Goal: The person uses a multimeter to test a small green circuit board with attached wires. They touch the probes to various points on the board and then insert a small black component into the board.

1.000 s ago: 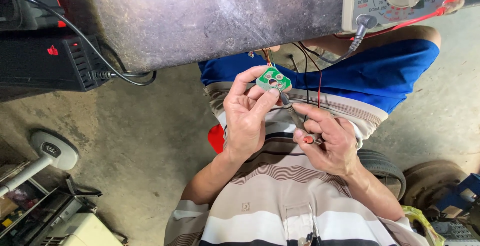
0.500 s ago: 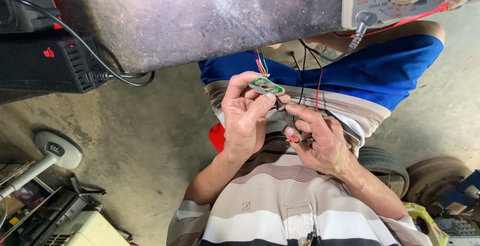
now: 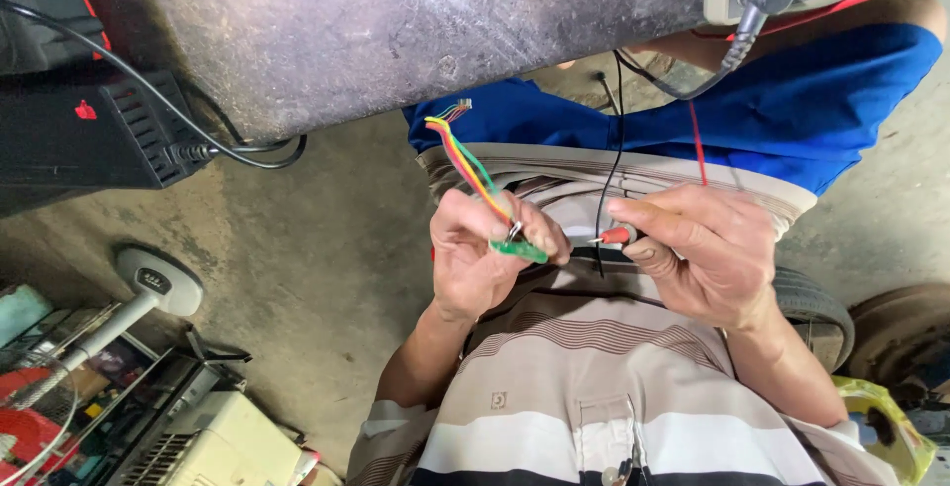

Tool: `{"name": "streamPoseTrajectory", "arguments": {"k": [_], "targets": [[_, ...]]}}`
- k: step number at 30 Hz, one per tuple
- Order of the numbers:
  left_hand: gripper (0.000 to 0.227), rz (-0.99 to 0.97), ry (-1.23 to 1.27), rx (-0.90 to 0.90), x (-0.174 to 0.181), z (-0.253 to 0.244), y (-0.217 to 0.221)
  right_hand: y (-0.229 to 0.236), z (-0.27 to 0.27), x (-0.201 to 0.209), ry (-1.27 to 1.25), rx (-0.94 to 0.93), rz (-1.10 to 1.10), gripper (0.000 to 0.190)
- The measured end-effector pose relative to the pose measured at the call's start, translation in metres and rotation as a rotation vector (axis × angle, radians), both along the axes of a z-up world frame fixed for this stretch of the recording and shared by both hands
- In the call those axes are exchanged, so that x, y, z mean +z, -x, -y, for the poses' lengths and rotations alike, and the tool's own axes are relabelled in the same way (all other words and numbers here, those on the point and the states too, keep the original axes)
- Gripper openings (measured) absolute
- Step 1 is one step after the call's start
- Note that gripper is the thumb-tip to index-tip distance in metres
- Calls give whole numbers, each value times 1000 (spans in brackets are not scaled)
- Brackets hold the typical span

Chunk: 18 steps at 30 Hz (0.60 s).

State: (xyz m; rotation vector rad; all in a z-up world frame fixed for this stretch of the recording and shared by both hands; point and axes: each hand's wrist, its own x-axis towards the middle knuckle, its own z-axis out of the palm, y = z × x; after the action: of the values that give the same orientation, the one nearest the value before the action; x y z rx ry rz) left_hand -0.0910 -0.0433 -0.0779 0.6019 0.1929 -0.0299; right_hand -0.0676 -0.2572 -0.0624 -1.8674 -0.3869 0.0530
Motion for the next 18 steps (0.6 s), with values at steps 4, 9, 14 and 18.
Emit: {"name": "streamPoseTrajectory", "arguments": {"k": [4,9,14,18], "targets": [[9,158,35,-222,13,-12,-6,-23,-1,21,159,144,186,25],[16,276,6,-405,13,-24,-15,-48,-8,37,150,233,310,23],[26,489,-33,-373,-5,-20,-16,-57,-1,41,221,413,367,16],[31,391,-88,-403,-2,-19,-16,-58,0,35,228,411,451,15]]}}
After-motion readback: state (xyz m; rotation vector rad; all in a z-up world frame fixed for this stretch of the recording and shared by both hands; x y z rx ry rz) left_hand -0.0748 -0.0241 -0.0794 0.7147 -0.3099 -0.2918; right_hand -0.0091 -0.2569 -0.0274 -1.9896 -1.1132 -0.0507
